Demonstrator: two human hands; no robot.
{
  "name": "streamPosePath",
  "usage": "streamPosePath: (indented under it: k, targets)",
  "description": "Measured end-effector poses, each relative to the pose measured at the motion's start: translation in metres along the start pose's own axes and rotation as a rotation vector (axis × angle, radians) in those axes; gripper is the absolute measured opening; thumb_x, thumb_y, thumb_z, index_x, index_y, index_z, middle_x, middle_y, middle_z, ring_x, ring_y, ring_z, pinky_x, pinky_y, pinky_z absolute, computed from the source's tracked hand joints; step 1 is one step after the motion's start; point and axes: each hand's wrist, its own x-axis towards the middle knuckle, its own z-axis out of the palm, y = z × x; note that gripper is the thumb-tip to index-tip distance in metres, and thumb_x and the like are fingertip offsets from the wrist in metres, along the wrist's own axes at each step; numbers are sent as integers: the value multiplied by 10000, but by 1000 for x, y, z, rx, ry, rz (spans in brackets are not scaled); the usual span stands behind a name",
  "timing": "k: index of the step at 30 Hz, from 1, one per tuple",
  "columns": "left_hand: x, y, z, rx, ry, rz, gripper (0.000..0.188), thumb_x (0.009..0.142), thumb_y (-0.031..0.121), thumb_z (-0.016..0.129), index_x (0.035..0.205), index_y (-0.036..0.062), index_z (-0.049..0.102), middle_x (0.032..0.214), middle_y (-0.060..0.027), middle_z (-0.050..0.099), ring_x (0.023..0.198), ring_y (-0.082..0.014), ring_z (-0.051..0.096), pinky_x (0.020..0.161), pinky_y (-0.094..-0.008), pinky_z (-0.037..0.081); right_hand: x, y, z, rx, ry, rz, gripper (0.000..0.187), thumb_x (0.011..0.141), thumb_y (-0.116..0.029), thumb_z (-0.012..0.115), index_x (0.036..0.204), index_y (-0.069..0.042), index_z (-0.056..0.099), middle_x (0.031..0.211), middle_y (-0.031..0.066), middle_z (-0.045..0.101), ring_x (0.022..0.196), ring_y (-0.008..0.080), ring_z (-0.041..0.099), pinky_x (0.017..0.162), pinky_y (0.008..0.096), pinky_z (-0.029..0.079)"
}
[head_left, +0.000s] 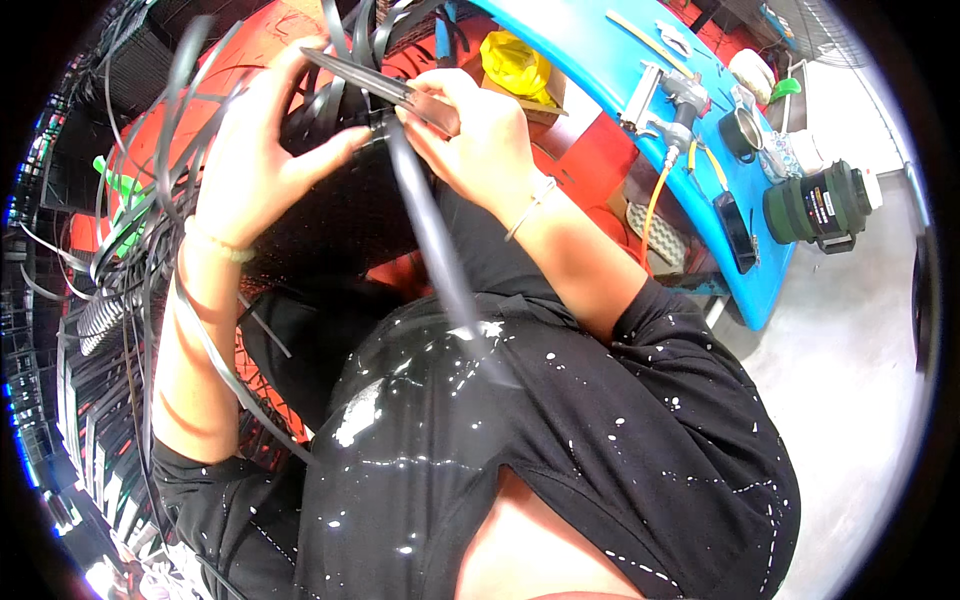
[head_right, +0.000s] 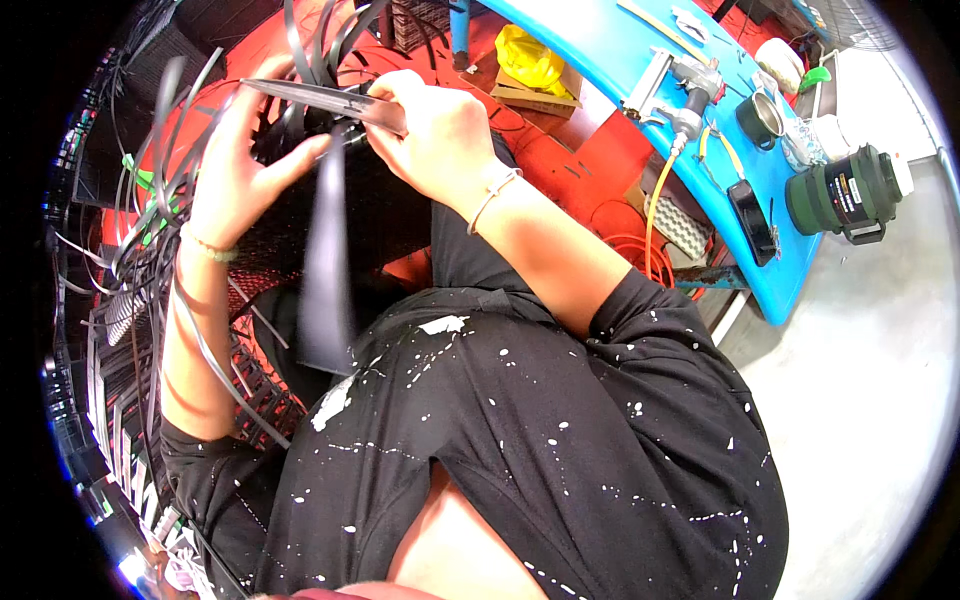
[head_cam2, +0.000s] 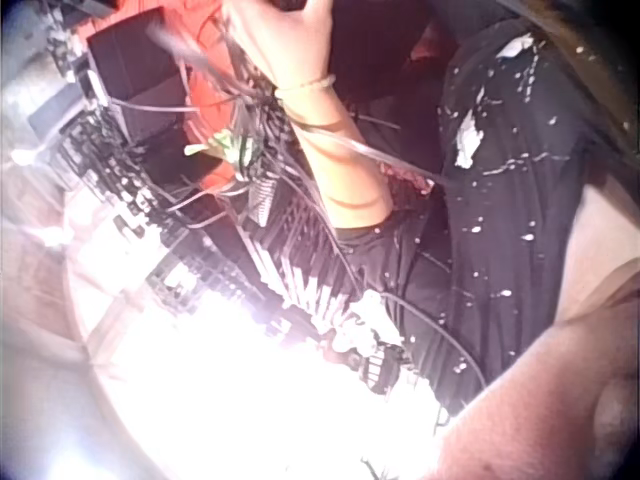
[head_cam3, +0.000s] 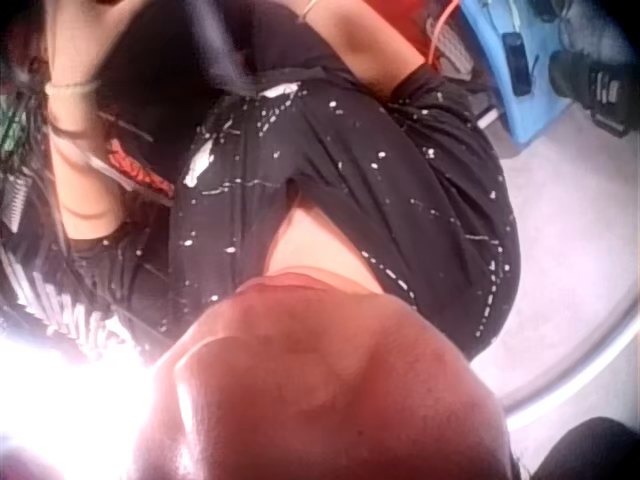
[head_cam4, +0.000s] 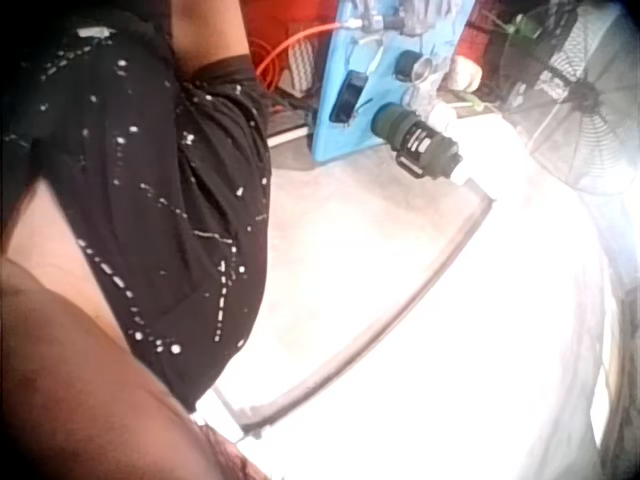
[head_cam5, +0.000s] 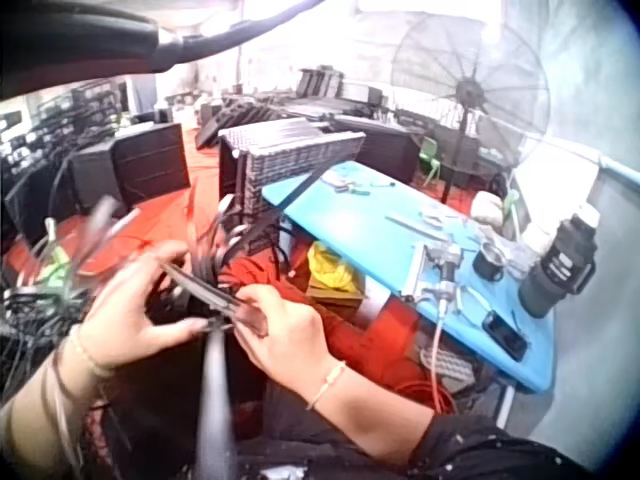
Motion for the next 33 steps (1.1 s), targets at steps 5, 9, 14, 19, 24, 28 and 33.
streamPosePath:
  k: [5,9,14,19,24,28,33]
  targets:
    - [7,-5,23,207,-34,150,580,743,374,797,1176,32,618,1114,-154,662,992,-325,642,872,-392,507,-2,-1,0,49,29,52,255,807,-181,745,1003,-113,597,772,92,703,689,256,704,611,349,549]
    - [22,-8,5,-169,-419,-90,410,821,258,722,1168,57,634,1002,-162,693,936,-307,677,845,-388,522,-2,-8,-4,97,-12,128,240,802,-130,744,988,-89,598,793,119,707,720,262,713,647,354,559]
    - [24,-18,14,-220,-371,-75,343,838,203,747,1089,-10,650,867,-104,685,788,-149,619,781,-325,507,-3,-5,0,153,26,128,241,808,-151,743,988,-86,596,798,116,711,731,267,714,653,352,559]
    - [20,-4,20,-109,-186,6,309,821,264,771,900,-16,665,713,-140,637,622,-209,605,626,-346,496,-4,5,6,188,62,130,242,810,-175,747,978,-85,597,809,115,717,741,264,717,657,344,559]
    - [17,-10,29,-24,-79,69,349,804,309,779,860,-14,660,717,-175,633,612,-297,604,613,-367,489,1,-7,-3,112,-4,182,260,805,-207,765,966,-85,602,823,113,722,748,255,721,667,336,559]
    - [21,-5,34,5,-93,-36,355,798,321,776,852,-11,663,730,-182,641,653,-332,628,629,-375,495,5,-4,-24,54,-171,196,382,811,-306,766,1093,-89,628,914,131,720,817,225,711,742,331,546]
    - [20,-5,32,-49,-76,-58,321,800,330,761,896,29,710,746,-170,666,692,-323,650,661,-390,501,13,-21,-85,-119,-442,239,398,867,-349,702,1201,-135,662,1005,82,706,822,226,668,782,321,522]
